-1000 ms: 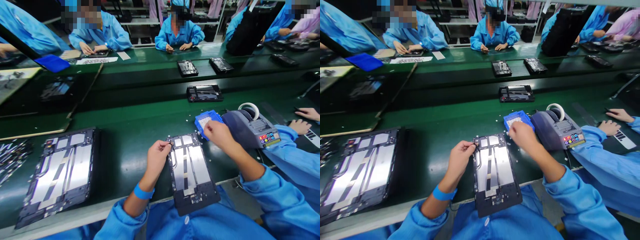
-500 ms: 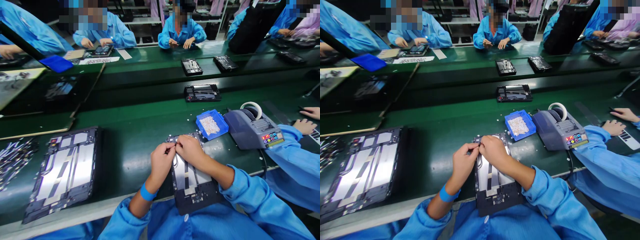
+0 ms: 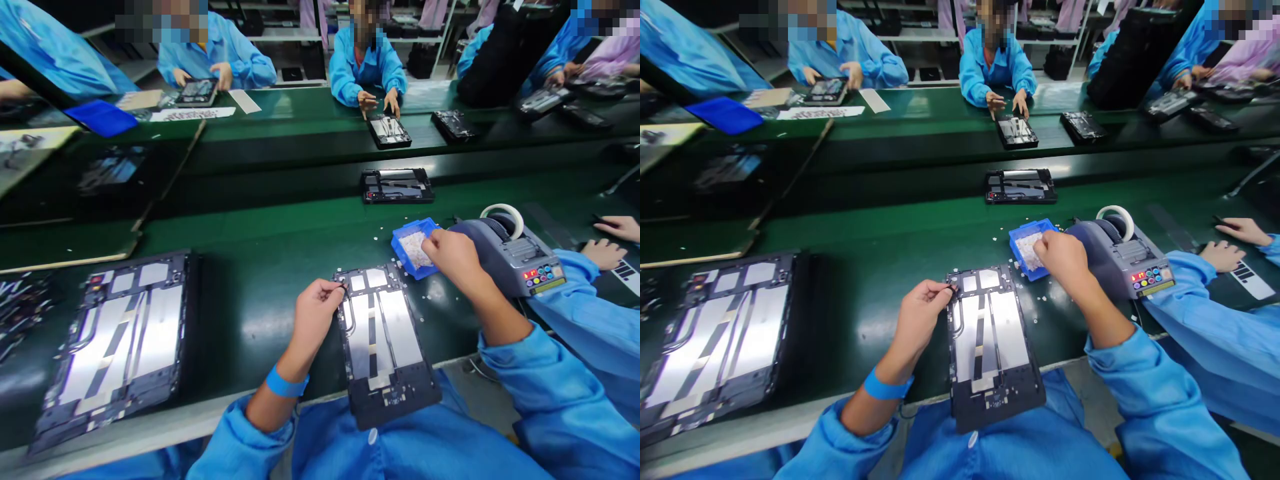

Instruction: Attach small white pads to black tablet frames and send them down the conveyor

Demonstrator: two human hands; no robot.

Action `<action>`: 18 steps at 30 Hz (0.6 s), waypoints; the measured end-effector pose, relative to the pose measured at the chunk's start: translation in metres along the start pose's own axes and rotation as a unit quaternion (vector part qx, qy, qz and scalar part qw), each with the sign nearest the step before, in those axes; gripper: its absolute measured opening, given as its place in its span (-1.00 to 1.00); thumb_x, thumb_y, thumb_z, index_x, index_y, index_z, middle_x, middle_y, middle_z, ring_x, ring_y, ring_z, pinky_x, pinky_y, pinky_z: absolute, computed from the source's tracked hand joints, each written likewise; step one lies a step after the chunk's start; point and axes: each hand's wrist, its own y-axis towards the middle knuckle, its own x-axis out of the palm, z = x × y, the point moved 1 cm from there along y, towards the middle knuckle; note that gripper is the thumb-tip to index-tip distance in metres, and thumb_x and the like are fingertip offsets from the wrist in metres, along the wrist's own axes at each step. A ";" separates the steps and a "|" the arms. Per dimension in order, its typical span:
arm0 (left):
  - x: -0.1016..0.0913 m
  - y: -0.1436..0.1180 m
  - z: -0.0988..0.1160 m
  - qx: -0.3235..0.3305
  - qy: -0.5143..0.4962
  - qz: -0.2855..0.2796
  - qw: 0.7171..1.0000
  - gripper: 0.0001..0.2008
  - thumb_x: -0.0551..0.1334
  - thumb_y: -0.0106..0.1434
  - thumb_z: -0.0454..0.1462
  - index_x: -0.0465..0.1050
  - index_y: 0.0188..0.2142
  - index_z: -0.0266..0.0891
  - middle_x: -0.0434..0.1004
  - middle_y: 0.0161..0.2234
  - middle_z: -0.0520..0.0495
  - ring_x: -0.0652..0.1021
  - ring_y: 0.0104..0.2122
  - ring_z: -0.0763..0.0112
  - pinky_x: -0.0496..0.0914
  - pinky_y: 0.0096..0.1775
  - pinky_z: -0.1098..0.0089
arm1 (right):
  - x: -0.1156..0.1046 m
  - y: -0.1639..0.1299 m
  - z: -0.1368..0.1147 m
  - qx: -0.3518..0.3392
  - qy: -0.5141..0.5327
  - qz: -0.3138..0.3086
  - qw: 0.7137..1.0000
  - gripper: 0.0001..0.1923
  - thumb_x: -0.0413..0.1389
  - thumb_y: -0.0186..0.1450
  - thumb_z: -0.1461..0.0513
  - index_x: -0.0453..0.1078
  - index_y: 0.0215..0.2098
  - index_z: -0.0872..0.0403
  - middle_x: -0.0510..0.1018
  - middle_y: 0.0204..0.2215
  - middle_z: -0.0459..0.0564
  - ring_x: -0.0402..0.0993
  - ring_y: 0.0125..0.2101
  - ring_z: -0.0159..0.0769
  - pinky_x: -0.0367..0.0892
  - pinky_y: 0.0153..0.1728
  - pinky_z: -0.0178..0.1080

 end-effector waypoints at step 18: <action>-0.044 0.005 0.017 0.293 0.392 -0.044 0.871 -0.77 0.16 0.41 -0.30 0.60 -0.07 -0.18 0.70 -0.13 -0.12 0.62 -0.11 0.17 0.45 -0.02 0.20 | 0.054 -0.010 -0.126 -0.109 0.103 -0.261 0.954 -0.78 0.16 0.27 0.23 0.60 -0.47 0.08 0.64 -0.51 -0.01 0.50 -0.48 -0.32 0.07 -0.51 -0.31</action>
